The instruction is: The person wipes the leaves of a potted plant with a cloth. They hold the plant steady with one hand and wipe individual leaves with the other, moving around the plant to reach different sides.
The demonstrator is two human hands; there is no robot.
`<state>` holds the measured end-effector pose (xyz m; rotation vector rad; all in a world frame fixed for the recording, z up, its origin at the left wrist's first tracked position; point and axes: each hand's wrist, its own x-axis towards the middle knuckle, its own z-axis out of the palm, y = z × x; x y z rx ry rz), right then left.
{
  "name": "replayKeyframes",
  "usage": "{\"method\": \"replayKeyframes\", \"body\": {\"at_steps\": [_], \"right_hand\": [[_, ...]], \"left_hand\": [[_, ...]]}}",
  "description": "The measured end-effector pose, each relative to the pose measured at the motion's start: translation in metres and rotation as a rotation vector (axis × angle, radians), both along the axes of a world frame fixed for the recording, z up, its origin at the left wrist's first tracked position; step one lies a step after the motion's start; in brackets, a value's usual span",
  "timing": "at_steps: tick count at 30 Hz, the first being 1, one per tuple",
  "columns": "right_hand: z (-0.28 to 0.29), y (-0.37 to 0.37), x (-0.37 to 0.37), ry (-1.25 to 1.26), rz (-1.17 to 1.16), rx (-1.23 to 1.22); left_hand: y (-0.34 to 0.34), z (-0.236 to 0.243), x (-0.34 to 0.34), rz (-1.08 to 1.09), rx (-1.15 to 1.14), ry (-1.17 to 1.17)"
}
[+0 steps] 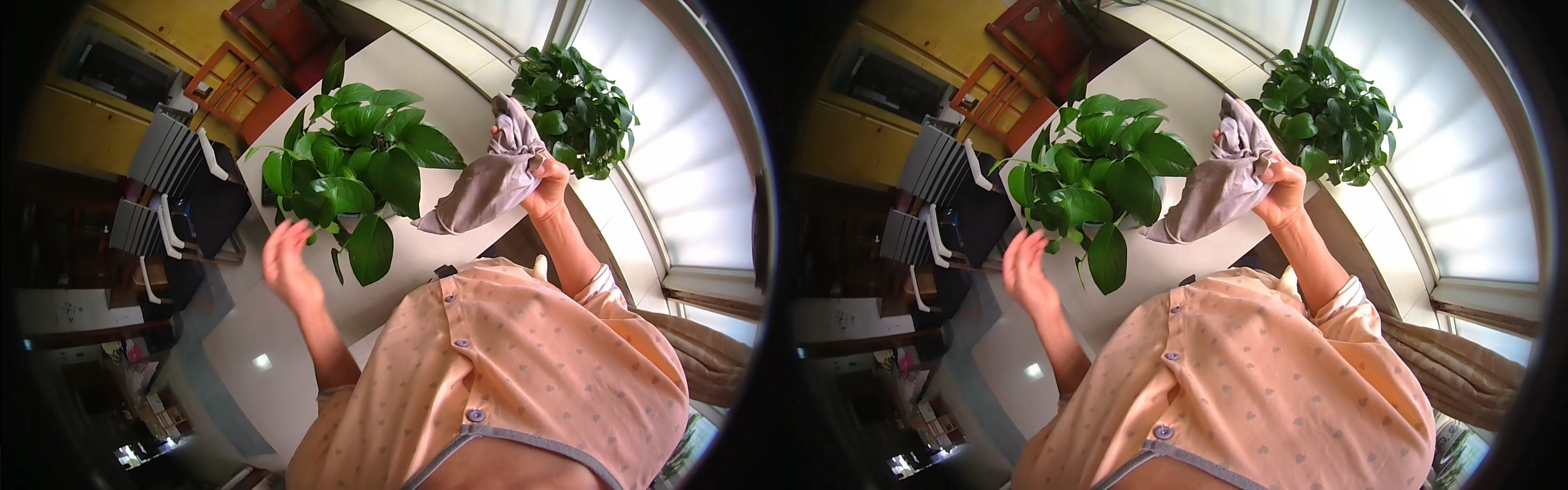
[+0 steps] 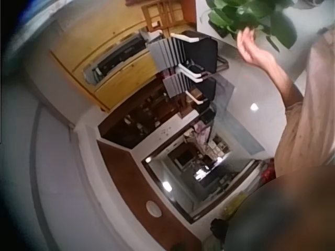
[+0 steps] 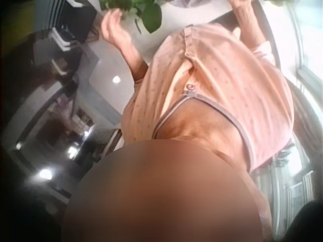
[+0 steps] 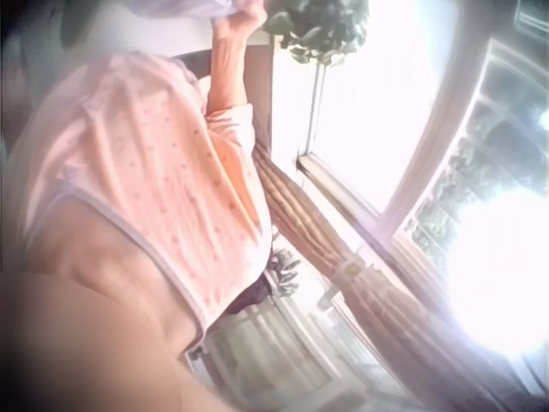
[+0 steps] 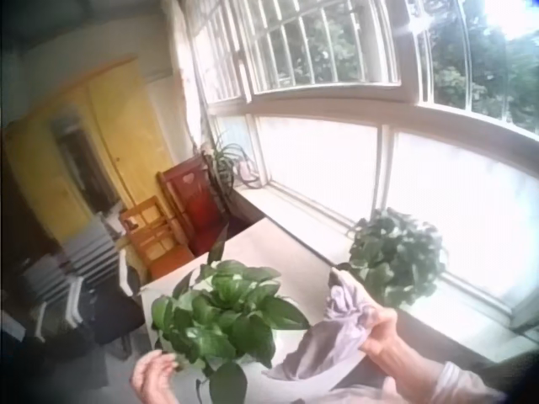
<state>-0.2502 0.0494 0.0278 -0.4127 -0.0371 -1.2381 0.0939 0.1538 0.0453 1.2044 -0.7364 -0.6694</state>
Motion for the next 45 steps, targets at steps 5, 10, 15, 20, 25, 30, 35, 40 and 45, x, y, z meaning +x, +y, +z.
{"method": "replayKeyframes", "body": {"at_steps": [5,10,15,20,25,30,35,40,45], "right_hand": [[0.009,0.003,0.009,-0.025,0.07,0.015],[0.011,0.003,-0.014,0.117,-0.024,-0.007],[-0.018,-0.003,-0.039,0.343,-0.091,0.101],[-0.041,-0.008,-0.058,0.619,-0.022,0.125],[-0.06,-0.014,-0.062,0.629,0.096,-0.131],[-0.05,0.002,-0.036,0.549,0.333,0.005],[-0.025,0.005,-0.024,0.777,0.376,-0.075],[-0.004,0.005,-0.001,0.764,0.221,0.035],[0.013,-0.003,0.006,0.54,0.214,0.054]], "left_hand": [[-0.045,0.0,-0.112,-0.748,0.067,-0.107],[-0.054,-0.008,-0.129,-0.802,0.102,-0.259],[-0.06,0.003,-0.135,-0.752,-0.002,-0.069],[-0.074,0.007,-0.159,-0.758,-0.137,0.135],[-0.084,0.031,-0.192,-0.828,-0.061,0.199],[-0.113,0.015,-0.217,-0.757,-0.053,0.115],[-0.12,0.015,-0.215,-0.69,-0.007,0.201],[-0.103,0.019,-0.191,-0.641,0.037,0.322],[-0.09,0.022,-0.144,-0.4,-0.019,0.164]]}}
